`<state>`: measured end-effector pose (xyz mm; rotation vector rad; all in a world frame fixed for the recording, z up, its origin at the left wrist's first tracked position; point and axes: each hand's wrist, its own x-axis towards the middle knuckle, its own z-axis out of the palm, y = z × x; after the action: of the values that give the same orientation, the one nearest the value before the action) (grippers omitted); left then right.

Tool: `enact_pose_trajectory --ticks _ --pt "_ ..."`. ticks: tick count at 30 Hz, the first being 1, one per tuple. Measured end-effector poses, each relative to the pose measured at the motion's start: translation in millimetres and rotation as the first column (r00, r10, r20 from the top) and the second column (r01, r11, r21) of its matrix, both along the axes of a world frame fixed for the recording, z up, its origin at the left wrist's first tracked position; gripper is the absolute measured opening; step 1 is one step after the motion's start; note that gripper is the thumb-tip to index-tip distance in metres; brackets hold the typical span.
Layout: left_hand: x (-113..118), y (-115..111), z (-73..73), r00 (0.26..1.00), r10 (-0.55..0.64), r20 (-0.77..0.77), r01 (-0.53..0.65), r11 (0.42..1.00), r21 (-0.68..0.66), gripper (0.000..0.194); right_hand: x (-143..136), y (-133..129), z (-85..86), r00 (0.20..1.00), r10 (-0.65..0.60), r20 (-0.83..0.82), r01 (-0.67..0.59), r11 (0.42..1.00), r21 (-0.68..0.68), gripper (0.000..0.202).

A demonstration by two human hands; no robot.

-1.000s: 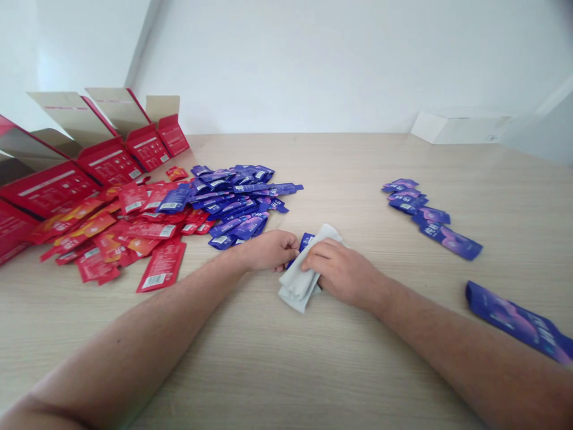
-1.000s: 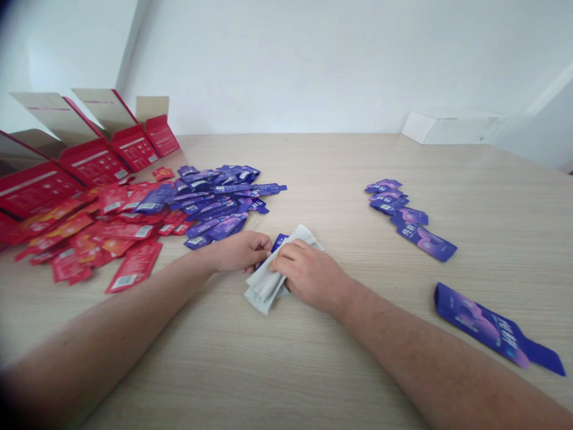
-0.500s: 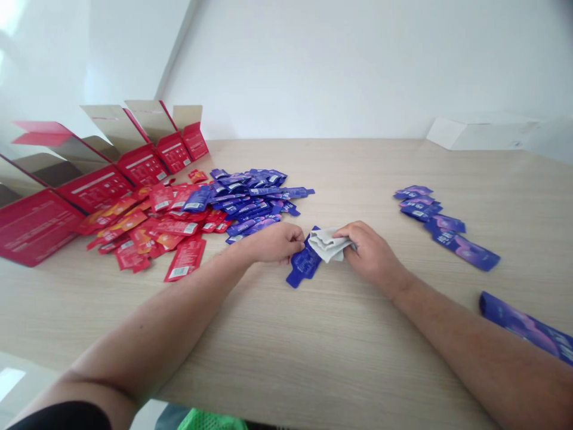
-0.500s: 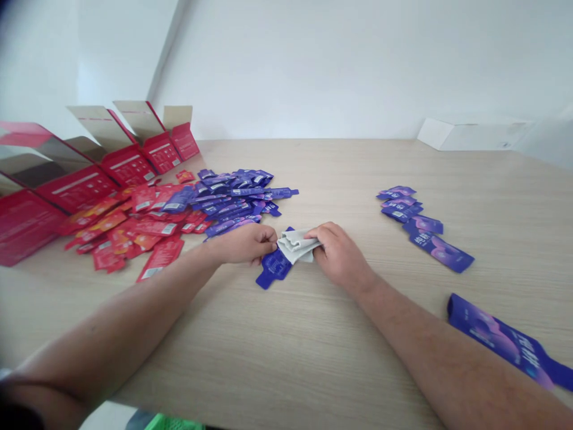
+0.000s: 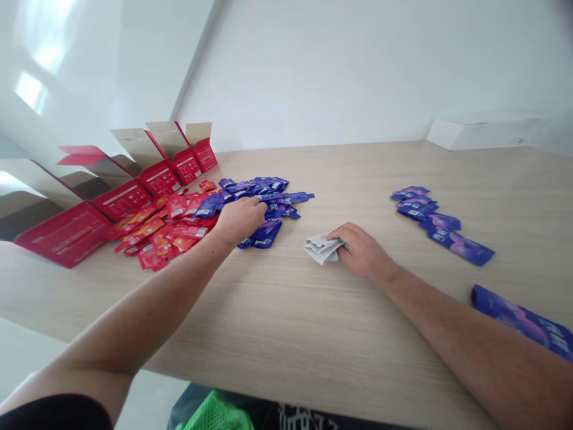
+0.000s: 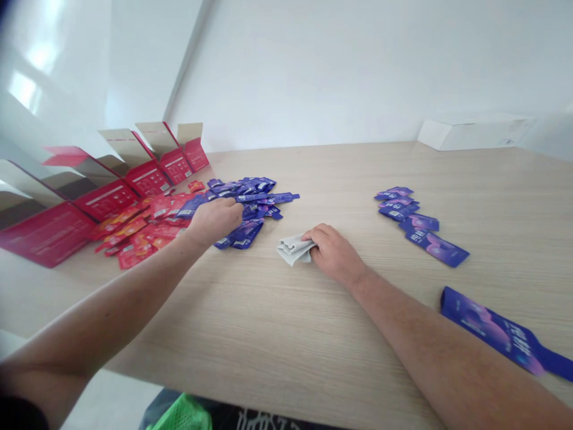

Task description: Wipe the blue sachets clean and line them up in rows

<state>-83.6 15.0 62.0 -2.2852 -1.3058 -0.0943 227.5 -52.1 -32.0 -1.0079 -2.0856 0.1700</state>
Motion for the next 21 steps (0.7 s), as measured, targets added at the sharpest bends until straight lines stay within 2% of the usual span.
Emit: enact_pose_trajectory --ticks 3,6,9,13,15,18,21 --pt "0 -4 -18.3 0.999 -0.003 -0.053 -0.002 0.996 -0.085 0.029 0 1 -1.1 1.0 -0.003 0.002 0.003 1.0 -0.003 0.035" --pt "-3 -8 -27.1 0.998 0.034 -0.054 -0.041 0.991 -0.131 0.033 0 2 -1.8 1.0 0.004 0.013 -0.004 1.0 -0.003 0.035" --pt "-7 -7 -27.3 0.996 0.078 -0.042 -0.083 0.983 -0.163 0.034 0 2 -1.5 0.999 0.015 0.028 -0.015 1.0 -0.005 0.034" --pt "-4 -10 -18.8 0.995 0.092 -0.04 -0.098 0.982 -0.164 0.037 -1 1 -0.2 0.999 0.008 0.053 -0.007 1.0 -0.014 0.034" --pt "9 -18 -11.4 0.999 0.044 0.002 -0.043 0.988 -0.15 0.037 -2 1 0.5 0.997 0.006 0.076 -0.005 1.0 -0.013 0.032" --pt "48 -36 3.8 0.986 -0.082 0.143 0.11 0.974 -0.2 0.034 -4 2 0.9 0.992 -0.005 0.126 0.009 1.0 -0.03 0.026" --pt "104 -60 21.5 0.938 -0.223 0.265 0.307 0.889 -0.339 0.03 -6 6 0.8 0.98 -0.038 0.195 0.06 0.992 -0.108 0.024"
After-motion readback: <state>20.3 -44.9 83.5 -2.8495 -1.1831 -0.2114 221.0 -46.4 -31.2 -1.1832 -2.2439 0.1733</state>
